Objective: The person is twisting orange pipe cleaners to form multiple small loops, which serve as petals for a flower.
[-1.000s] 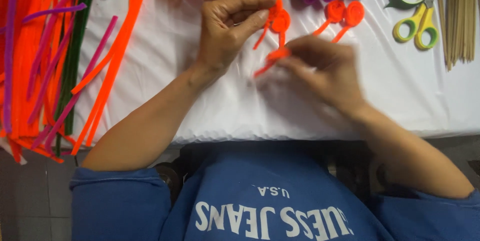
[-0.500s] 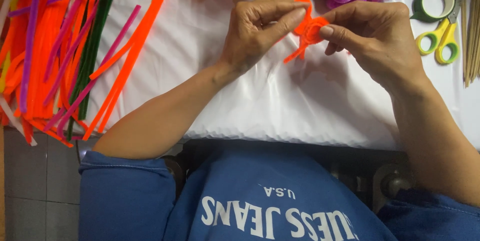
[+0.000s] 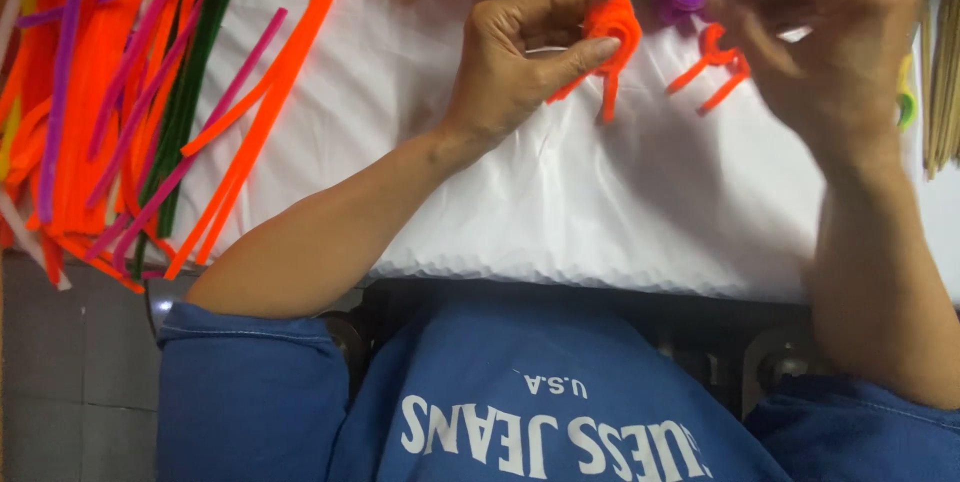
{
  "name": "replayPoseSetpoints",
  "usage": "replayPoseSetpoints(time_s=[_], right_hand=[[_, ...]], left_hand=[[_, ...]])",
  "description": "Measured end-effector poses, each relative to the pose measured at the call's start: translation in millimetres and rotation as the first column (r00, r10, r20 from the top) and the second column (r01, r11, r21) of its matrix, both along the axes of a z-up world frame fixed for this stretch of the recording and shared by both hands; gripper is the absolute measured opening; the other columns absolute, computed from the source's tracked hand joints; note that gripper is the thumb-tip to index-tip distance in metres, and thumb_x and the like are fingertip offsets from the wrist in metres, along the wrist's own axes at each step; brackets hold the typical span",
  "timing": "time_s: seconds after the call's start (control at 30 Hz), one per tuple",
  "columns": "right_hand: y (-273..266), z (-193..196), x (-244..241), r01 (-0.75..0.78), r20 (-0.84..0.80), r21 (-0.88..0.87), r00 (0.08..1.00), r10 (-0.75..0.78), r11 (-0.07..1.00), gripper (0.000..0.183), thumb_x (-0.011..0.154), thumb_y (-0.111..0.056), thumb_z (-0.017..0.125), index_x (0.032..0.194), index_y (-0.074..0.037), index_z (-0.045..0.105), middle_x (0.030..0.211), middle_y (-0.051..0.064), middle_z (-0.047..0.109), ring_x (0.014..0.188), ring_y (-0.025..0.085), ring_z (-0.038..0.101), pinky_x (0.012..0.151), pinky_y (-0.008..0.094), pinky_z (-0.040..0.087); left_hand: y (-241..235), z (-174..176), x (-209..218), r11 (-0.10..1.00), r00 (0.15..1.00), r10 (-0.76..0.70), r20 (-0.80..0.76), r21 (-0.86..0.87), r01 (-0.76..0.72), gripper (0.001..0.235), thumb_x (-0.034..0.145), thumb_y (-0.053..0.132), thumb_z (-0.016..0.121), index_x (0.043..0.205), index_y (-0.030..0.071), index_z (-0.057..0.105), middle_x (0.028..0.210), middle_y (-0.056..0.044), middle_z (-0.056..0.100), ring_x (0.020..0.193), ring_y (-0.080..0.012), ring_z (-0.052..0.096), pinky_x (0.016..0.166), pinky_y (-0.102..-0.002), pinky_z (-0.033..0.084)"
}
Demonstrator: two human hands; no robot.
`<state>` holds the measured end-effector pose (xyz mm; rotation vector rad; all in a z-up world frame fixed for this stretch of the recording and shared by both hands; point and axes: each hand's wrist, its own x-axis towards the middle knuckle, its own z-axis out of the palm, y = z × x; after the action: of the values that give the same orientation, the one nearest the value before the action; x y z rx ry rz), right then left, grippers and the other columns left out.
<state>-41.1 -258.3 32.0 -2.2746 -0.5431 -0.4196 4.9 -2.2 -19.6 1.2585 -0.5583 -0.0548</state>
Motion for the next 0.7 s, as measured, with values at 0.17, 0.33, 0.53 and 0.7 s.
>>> replayPoseSetpoints(time_s=[0.17,0.33,0.53,0.7], right_hand=[[-30.4,-14.3,-7.5,0.147,0.016,-0.304,0.989,-0.149,0.941,0.008,0.120,0.002,0.091,0.127,0.002,0.086,0.101,0.013,0.077,0.082,0.016,0.067,0.077,0.029,0.050],[-6.5,-39.4,-22.1,0.193,0.098,-0.568,0.981,-0.168,0.800,0.017,0.114,-0.033,0.082,0.120,-0.018,0.089,0.096,0.006,0.077,0.065,0.022,0.066,0.055,0.037,0.047],[1.5,-45.0,-34.4,0.312,0.074,-0.547,0.942,-0.326,0.777,0.010,0.101,-0.021,0.088,0.108,-0.017,0.082,0.087,0.000,0.075,0.075,0.022,0.071,0.064,0.038,0.048],[10.6,-31.7,-34.5,0.288,-0.027,-0.292,0.951,-0.309,0.912,0.038,0.102,-0.011,0.092,0.127,-0.001,0.065,0.087,0.000,0.075,0.079,0.015,0.073,0.081,0.033,0.050]], left_hand=[[0.2,2.3,1.7,0.997,0.999,0.035,-0.028,0.072,-0.033,0.047,0.095,0.010,0.085,0.137,0.013,0.063,0.118,-0.008,0.080,0.110,-0.0139,0.077,0.099,-0.025,0.066],[-0.9,1.0,-0.3,0.999,0.997,0.021,-0.078,0.031,-0.019,0.040,0.094,0.013,0.082,0.131,0.009,0.067,0.117,-0.008,0.078,0.108,-0.0150,0.076,0.099,-0.027,0.065],[-0.6,3.7,2.0,0.999,0.993,0.018,-0.117,-0.049,-0.024,0.036,0.094,0.008,0.081,0.127,0.006,0.067,0.117,-0.008,0.076,0.110,-0.0167,0.075,0.101,-0.028,0.064],[-0.1,-3.7,7.8,0.995,0.984,-0.020,-0.175,-0.099,0.002,0.037,0.092,0.012,0.084,0.125,0.005,0.070,0.118,-0.010,0.077,0.110,-0.0173,0.075,0.103,-0.029,0.062]])
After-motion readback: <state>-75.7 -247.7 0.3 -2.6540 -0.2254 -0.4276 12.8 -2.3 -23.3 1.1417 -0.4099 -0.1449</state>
